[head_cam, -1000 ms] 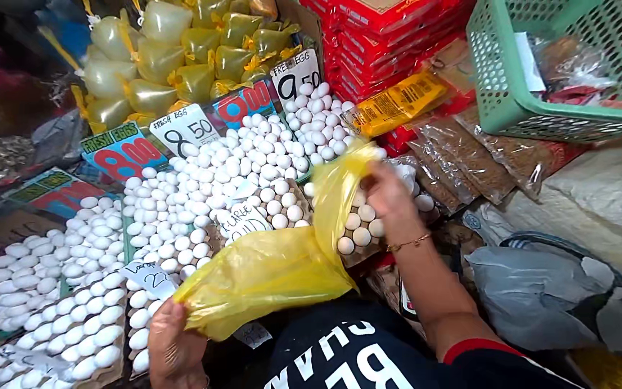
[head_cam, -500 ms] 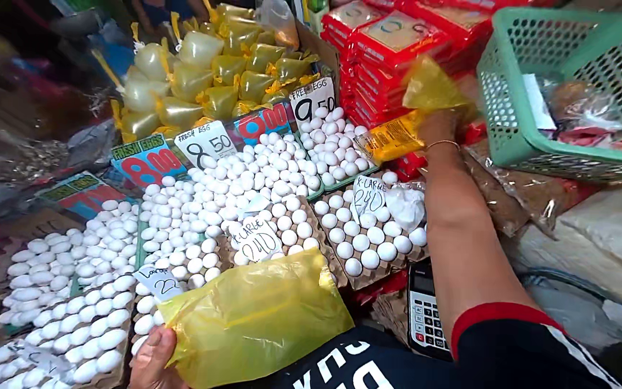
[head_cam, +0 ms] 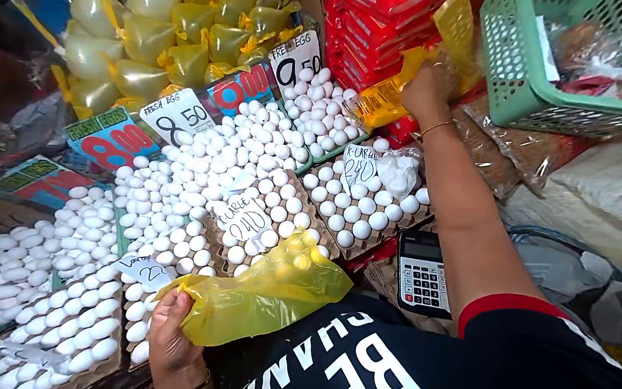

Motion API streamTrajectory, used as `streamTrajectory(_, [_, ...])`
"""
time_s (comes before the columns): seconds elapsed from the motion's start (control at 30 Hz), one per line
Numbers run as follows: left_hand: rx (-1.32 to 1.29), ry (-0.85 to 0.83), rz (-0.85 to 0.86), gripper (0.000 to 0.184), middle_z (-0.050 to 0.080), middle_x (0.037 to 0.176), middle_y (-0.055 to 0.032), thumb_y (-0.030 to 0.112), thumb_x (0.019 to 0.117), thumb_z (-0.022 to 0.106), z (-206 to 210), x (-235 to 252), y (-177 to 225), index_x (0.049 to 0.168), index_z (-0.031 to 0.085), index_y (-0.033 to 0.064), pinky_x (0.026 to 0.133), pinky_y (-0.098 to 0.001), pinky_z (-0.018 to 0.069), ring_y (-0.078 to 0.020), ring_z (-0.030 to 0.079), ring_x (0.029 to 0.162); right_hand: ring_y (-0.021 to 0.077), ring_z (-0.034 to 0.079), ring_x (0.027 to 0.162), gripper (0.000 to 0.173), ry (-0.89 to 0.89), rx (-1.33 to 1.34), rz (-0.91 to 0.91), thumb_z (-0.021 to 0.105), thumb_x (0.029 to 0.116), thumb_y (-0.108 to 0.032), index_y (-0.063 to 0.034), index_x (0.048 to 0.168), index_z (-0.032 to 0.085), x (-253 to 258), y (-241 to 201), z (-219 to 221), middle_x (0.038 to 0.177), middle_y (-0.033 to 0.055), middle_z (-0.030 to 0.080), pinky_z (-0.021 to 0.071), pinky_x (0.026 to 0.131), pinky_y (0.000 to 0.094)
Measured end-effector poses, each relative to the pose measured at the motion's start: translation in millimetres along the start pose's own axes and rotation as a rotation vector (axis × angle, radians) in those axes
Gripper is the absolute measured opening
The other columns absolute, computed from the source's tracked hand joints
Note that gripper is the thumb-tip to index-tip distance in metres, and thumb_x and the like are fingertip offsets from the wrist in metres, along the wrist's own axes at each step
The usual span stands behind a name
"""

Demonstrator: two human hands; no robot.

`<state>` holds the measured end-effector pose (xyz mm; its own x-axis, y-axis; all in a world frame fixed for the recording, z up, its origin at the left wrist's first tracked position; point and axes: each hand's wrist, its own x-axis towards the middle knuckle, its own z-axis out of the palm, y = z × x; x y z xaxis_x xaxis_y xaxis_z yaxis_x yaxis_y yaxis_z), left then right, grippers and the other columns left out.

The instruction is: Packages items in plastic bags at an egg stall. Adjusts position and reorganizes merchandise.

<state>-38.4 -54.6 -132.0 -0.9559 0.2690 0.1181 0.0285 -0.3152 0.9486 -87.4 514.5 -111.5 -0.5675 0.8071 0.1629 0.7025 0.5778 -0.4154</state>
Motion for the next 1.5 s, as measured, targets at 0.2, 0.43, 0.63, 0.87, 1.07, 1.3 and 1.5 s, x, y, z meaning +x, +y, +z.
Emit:
streamTrajectory(0.2, [-0.022, -0.089, 0.000, 0.016, 0.075, 0.084, 0.0067, 0.034, 0.0914, 0.074, 16.6, 7.7, -10.4, 0.097, 0.077, 0.0194, 0.068, -0.0168, 0.0590, 0.0000, 0.070, 0.074, 0.0520, 0.035, 0.142, 0.043, -0.065, 0.083, -0.255, 0.050, 0.1028, -0.021, 0.0038, 0.136, 0.060, -45.5, -15.2, 3.4, 0.154, 0.0301, 0.041, 0.0321, 0.112, 0.0669])
streamTrajectory(0.43, [0.093, -0.135, -0.121, 0.006, 0.070, 0.079, 0.0096, 0.022, 0.0891, 0.075, 54.3, 10.1, -27.8, 0.088, 0.069, 0.0197, 0.068, -0.0181, 0.0577, 0.0000, 0.067, 0.072, 0.0267, 0.066, 0.095, 0.024, -0.571, 0.614, -0.763, 0.061, 0.1001, -0.020, 0.0021, 0.104, 0.069, -194.6, -47.0, 5.0, 0.104, 0.0177, 0.067, 0.0563, 0.085, 0.0455])
streamTrajectory(0.63, [0.004, -0.261, -0.211, 0.011, 0.068, 0.079, 0.0063, 0.014, 0.0933, 0.071, 82.7, 6.0, -49.4, 0.084, 0.067, 0.0144, 0.071, -0.0210, 0.0566, -0.0021, 0.065, 0.073, -0.0009, 0.056, 0.073, 0.029, -1.209, 1.131, -0.980, 0.064, 0.1002, -0.025, 0.0024, 0.095, 0.060, -286.1, -82.1, 32.9, 0.079, -0.0004, 0.058, 0.0476, 0.069, 0.0171])
streamTrajectory(0.87, [-0.593, -0.328, -0.146, 0.025, 0.074, 0.108, -0.0082, 0.018, 0.0934, 0.069, 32.8, 18.3, -14.6, 0.118, 0.068, 0.0175, 0.092, -0.0402, 0.0590, -0.0212, 0.072, 0.101, -0.0020, 0.052, 0.068, 0.016, -0.988, 1.144, -0.679, 0.059, 0.0995, -0.013, -0.0055, 0.086, 0.059, -260.5, -39.5, 54.1, 0.075, -0.0053, 0.055, 0.0451, 0.064, 0.0160])
streamTrajectory(1.07, [0.461, -0.384, 0.118, 0.024, 0.067, 0.101, 0.0026, 0.010, 0.0944, 0.059, 30.2, 21.6, -28.0, 0.108, 0.078, 0.0121, 0.078, -0.0182, 0.0525, -0.0021, 0.061, 0.090, -0.0006, 0.054, 0.066, 0.021, -0.865, 1.050, -0.750, 0.058, 0.1007, -0.016, -0.0048, 0.083, 0.059, -270.5, -37.9, 27.6, 0.072, -0.0030, 0.056, 0.0467, 0.064, 0.0173])
streamTrajectory(1.3, [1.121, -0.381, -0.111, 0.051, 0.054, 0.146, -0.0207, 0.009, 0.0867, 0.049, 28.1, 16.6, -44.3, 0.135, 0.063, 0.0032, 0.088, -0.0470, 0.0547, -0.0277, 0.066, 0.111, 0.0465, 0.050, 0.131, 0.052, -0.232, 0.325, -0.377, 0.066, 0.0969, -0.038, -0.0010, 0.133, 0.060, -168.2, 22.0, -0.7, 0.146, 0.0266, 0.048, 0.0421, 0.102, 0.0666])
streamTrajectory(1.5, [1.076, -0.365, -0.156, 0.052, 0.055, 0.143, -0.0205, 0.010, 0.0881, 0.049, 26.2, 13.9, -46.3, 0.138, 0.061, 0.0047, 0.080, -0.0412, 0.0563, -0.0230, 0.068, 0.101, 0.0563, 0.029, 0.144, 0.095, -0.426, -0.002, -0.085, 0.061, 0.0873, -0.073, -0.0162, 0.159, 0.036, -104.9, 60.2, 33.8, 0.162, 0.0314, 0.023, 0.0264, 0.109, 0.0761])
